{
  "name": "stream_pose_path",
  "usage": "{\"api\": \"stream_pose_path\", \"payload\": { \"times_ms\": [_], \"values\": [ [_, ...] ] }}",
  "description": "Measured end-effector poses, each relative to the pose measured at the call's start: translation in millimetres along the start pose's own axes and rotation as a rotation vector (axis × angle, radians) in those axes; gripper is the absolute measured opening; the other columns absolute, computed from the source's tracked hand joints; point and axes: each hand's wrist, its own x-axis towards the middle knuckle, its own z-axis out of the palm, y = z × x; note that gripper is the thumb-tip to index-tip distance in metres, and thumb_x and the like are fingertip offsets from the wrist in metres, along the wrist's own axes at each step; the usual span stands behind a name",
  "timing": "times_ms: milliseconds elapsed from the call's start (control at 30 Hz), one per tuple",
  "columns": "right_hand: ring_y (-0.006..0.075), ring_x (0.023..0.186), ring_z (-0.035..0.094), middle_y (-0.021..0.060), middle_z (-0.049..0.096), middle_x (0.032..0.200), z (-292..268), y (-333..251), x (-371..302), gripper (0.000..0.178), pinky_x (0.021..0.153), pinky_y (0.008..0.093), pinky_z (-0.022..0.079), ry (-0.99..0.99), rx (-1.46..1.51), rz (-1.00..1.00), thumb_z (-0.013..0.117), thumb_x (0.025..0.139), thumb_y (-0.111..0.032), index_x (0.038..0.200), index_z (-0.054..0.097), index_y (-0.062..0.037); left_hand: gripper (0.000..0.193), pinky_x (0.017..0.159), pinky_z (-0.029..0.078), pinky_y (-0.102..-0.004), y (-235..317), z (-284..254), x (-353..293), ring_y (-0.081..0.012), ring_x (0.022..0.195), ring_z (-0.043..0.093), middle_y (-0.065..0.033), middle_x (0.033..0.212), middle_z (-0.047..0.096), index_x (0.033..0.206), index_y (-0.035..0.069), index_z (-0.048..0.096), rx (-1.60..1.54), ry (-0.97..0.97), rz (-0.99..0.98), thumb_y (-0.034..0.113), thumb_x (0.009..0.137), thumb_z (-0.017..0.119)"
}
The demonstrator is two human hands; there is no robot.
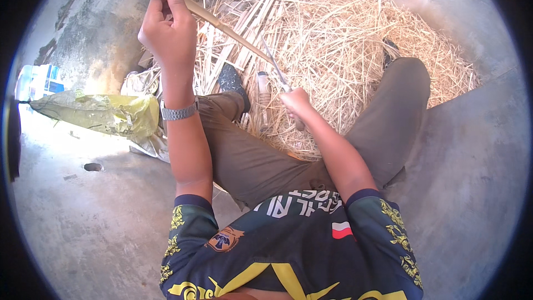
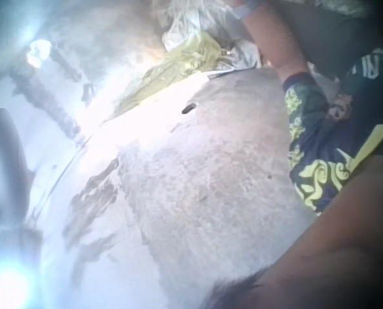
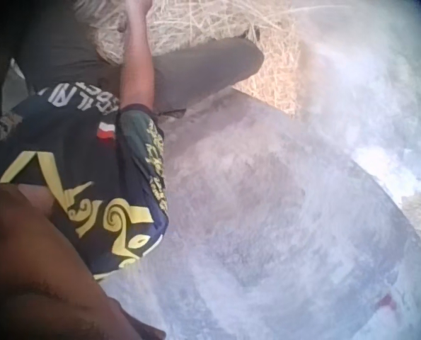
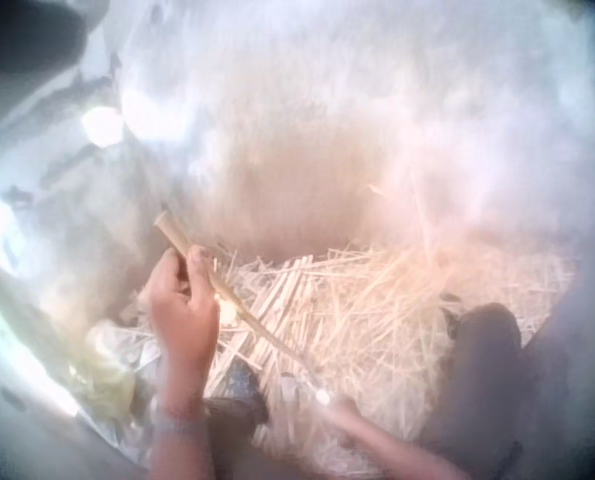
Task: The person sits on the floor and uses a large knife to split long bamboo stalks into thin strips. They hold the stalks with one hand and repeatedly strike them with the knife to separate the fibers, accumulating a pile of processed bamboo strips.
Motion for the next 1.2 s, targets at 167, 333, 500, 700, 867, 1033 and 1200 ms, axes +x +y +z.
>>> {"api": "stream_pose_path", "payload": {
  "times_ms": [167, 333, 500, 700, 867, 1033, 1200],
  "values": [
    [0.0138, 0.045, 0.051, 0.0073, 0.058, 0.062, 13, -55, -44, 0.025, 0.042, 0.0327, 0.042, -0.014, -0.202, -0.404, 0.066, 0.092, -0.021, 0.085, 0.064, 0.0028, 0.021, 0.059, 0.052, -0.0256, -18, -2, -1, -0.0093, 0.062, 0.065, -0.0056, 0.073, 0.072, 0.093, 0.001, 0.077, 0.081, 0.040, -0.020, 0.018, 0.098, 0.065],
    [0.0174, 0.048, 0.055, 0.0110, 0.064, 0.069, 21, 24, 17, 0.028, 0.047, 0.0357, 0.044, 0.014, -0.038, -0.054, 0.063, 0.092, -0.023, 0.085, 0.067, 0.0039, 0.021, 0.058, 0.051, -0.0236, 3, 0, 1, -0.0080, 0.061, 0.065, -0.0043, 0.074, 0.073, 0.097, 0.001, 0.077, -0.052, -0.029, -0.182, 0.018, 0.100, 0.065],
    [0.0163, 0.046, 0.052, 0.0090, 0.061, 0.065, 2, 25, 2, 0.024, 0.044, 0.0349, 0.044, 0.055, -0.169, 0.044, 0.062, 0.090, -0.018, 0.086, 0.066, 0.0054, 0.022, 0.057, 0.051, -0.0239, -10, -2, 0, -0.0076, 0.061, 0.064, -0.0035, 0.074, 0.072, 0.098, 0.000, 0.077, -0.005, -0.048, -0.109, 0.018, 0.099, 0.065],
    [0.0165, 0.048, 0.054, 0.0058, 0.058, 0.061, 23, -6, -2, 0.021, 0.045, 0.0352, 0.043, 0.072, -0.199, -0.352, 0.063, 0.090, -0.018, 0.080, 0.065, 0.0009, 0.022, 0.060, 0.052, -0.0243, -4, -2, 0, -0.0074, 0.063, 0.065, -0.0039, 0.075, 0.073, 0.099, 0.001, 0.077, 0.016, 0.002, -0.182, 0.019, 0.098, 0.064],
    [0.0214, 0.057, 0.063, 0.0129, 0.067, 0.071, 16, 60, 25, 0.023, 0.053, 0.0366, 0.048, 0.134, -0.275, 0.027, 0.065, 0.087, -0.019, 0.089, 0.069, 0.0035, 0.022, 0.064, 0.051, -0.0247, -1, 1, 1, -0.0079, 0.067, 0.065, -0.0042, 0.075, 0.073, 0.101, 0.004, 0.078, -0.014, -0.034, -0.223, 0.020, 0.099, 0.064],
    [0.0189, 0.044, 0.056, 0.0123, 0.063, 0.064, 10, 76, 33, 0.023, 0.040, 0.0372, 0.043, 0.225, -0.177, 0.068, 0.063, 0.087, -0.016, 0.083, 0.064, 0.0063, 0.021, 0.066, 0.051, -0.0257, 6, 7, 1, -0.0087, 0.068, 0.066, -0.0052, 0.076, 0.074, 0.099, 0.005, 0.077, -0.018, -0.024, -0.149, 0.021, 0.099, 0.063],
    [0.0225, 0.065, 0.066, 0.0169, 0.070, 0.076, 30, 28, -4, 0.029, 0.062, 0.0401, 0.052, 0.193, -0.122, -0.159, 0.066, 0.088, -0.022, 0.095, 0.069, 0.0062, 0.022, 0.068, 0.055, -0.0270, -24, 3, -2, -0.0104, 0.072, 0.068, -0.0064, 0.079, 0.074, 0.103, 0.002, 0.075, 0.000, -0.012, -0.142, 0.019, 0.101, 0.061]
  ]
}}
